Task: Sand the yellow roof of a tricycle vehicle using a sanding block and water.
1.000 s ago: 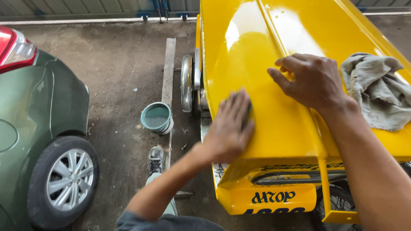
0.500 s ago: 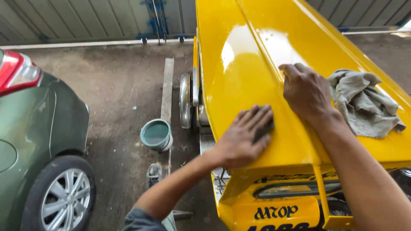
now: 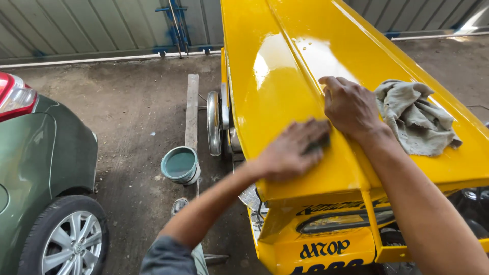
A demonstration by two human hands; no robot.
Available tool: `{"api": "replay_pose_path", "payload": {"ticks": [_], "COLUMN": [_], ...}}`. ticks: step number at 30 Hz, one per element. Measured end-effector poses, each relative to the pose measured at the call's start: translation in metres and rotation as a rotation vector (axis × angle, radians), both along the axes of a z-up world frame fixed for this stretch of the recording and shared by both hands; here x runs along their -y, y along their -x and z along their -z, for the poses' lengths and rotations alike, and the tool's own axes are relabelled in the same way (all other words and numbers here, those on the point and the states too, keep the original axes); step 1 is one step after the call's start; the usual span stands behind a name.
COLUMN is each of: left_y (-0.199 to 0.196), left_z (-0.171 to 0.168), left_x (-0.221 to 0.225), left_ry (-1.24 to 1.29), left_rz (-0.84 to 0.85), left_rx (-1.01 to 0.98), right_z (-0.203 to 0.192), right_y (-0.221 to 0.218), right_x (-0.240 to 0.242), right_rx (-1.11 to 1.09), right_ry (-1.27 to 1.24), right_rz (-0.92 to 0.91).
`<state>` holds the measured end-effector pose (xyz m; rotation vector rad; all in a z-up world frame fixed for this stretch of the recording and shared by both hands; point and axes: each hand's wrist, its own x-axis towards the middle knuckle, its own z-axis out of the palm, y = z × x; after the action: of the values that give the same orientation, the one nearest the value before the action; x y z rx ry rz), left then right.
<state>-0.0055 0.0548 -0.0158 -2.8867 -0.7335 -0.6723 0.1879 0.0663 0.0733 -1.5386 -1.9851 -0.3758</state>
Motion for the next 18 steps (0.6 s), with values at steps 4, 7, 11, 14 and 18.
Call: {"api": "replay_pose_path", "payload": {"ticks": [4, 7, 11, 14, 18], "left_y": [-0.018, -0.021, -0.007, 0.002, 0.028], "left_z": [-0.014, -0.003, -0.008, -0.016, -0.034], "left_x": [-0.124, -0.073, 0.138, 0.177, 0.159], "left_ry": [0.283, 0.142, 0.065, 0.287, 0.496], "left_rz": [-0.270, -0.218, 0.037, 0.092, 0.317], "left_rx": [0.160, 0.277, 0.202, 0.129, 0.163], "right_z": [-0.001, 0.001, 0.004, 0.007, 0.010], "right_y": [-0.002, -0.006, -0.007, -0.006, -0.013], "right_x": [-0.001, -0.001, -0.002, 0.001, -0.002], "right_rx": [-0.013, -0.017, 0.007, 0.022, 0.018], "right_ry": [0.024, 0.046, 0.018, 0.007, -0.018], "right_rz": [-0.022, -0.012, -0.019, -0.030, -0.029]}}
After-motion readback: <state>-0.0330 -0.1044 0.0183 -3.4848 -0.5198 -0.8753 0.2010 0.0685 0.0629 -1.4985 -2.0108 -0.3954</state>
